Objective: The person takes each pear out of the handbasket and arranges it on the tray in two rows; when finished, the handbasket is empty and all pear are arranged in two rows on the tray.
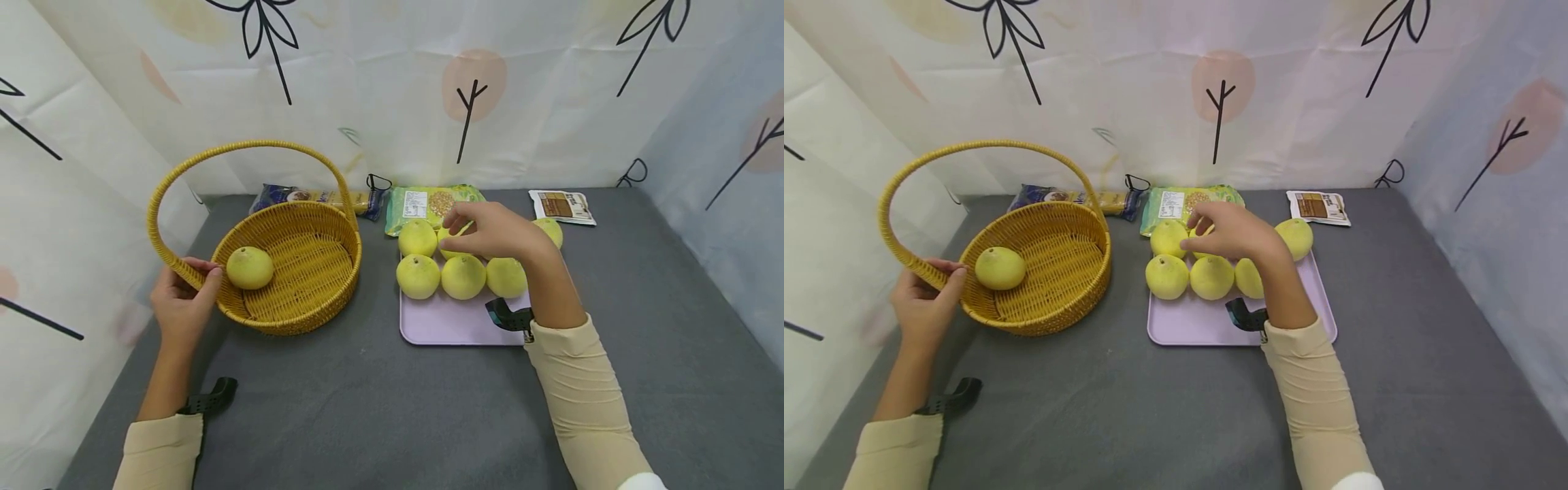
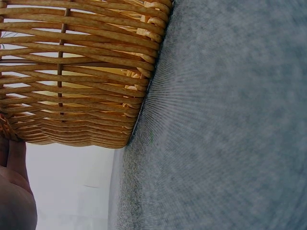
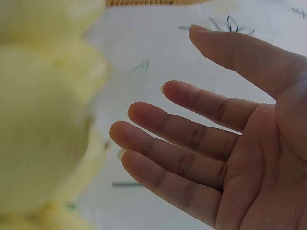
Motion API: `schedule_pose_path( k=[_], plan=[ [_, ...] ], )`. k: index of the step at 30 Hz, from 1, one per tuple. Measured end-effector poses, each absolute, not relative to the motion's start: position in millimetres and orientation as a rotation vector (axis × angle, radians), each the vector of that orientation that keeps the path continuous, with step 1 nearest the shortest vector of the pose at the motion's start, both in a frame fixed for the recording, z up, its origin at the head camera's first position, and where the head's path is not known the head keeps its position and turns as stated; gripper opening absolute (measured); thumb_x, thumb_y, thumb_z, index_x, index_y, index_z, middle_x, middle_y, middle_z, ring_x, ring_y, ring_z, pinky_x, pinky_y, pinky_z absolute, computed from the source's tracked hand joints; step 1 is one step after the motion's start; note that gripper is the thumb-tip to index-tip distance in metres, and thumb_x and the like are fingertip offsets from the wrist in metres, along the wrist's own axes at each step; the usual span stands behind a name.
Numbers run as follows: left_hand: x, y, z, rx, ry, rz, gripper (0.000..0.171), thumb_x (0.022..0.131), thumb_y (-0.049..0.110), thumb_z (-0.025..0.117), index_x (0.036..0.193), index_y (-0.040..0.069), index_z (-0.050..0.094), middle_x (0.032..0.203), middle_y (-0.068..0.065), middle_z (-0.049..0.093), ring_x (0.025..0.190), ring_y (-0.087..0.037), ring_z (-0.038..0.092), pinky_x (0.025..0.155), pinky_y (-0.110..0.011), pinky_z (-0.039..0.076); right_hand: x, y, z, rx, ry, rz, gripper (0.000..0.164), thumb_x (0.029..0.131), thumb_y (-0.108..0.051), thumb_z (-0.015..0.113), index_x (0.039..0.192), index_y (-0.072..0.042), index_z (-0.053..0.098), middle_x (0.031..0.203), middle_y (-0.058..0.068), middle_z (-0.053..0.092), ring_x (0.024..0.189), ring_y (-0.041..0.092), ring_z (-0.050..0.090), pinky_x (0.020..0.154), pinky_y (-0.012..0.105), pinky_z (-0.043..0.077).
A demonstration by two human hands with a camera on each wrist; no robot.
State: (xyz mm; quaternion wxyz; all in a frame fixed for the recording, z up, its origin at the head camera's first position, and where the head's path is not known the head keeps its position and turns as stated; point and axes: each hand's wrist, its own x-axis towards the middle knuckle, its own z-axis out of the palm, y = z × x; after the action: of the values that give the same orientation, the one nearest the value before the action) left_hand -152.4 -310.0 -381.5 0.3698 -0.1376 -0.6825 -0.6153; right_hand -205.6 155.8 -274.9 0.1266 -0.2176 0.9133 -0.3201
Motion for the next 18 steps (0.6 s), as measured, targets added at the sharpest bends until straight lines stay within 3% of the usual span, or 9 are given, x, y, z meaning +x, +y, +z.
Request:
schedule_pose_path(
  k=[14, 18],
  plan=[
    [-151.6, -308.5, -380.3, -0.361, -1.734, -1.621, 0.023, 0.083, -0.014, 0.066, 0.098, -0.026, 0.055, 0.088, -0.019, 0.067, 0.069, -0.014, 0.063, 0.058, -0.016, 0.051, -224.7, 35.5, -267.5, -0.98, 2.57, -0.817, 0.031, 0.094, -0.028, 0.072, 0.116, -0.008, 0.067, 0.108, 0.004, 0.067, 0.101, 0.018, 0.062, 0.087, 0.035, 0.05],
    [-151.0, -308.8, -380.3, -0.361, -1.739, -1.611, 0.023, 0.082, -0.015, 0.066, 0.098, -0.026, 0.054, 0.088, -0.018, 0.068, 0.07, -0.014, 0.064, 0.059, -0.016, 0.051, -225.3, -5.0, -273.5, -1.034, 2.541, -0.724, 0.035, 0.095, -0.031, 0.07, 0.122, -0.01, 0.065, 0.113, 0.003, 0.065, 0.103, 0.016, 0.061, 0.087, 0.031, 0.049]
  ],
)
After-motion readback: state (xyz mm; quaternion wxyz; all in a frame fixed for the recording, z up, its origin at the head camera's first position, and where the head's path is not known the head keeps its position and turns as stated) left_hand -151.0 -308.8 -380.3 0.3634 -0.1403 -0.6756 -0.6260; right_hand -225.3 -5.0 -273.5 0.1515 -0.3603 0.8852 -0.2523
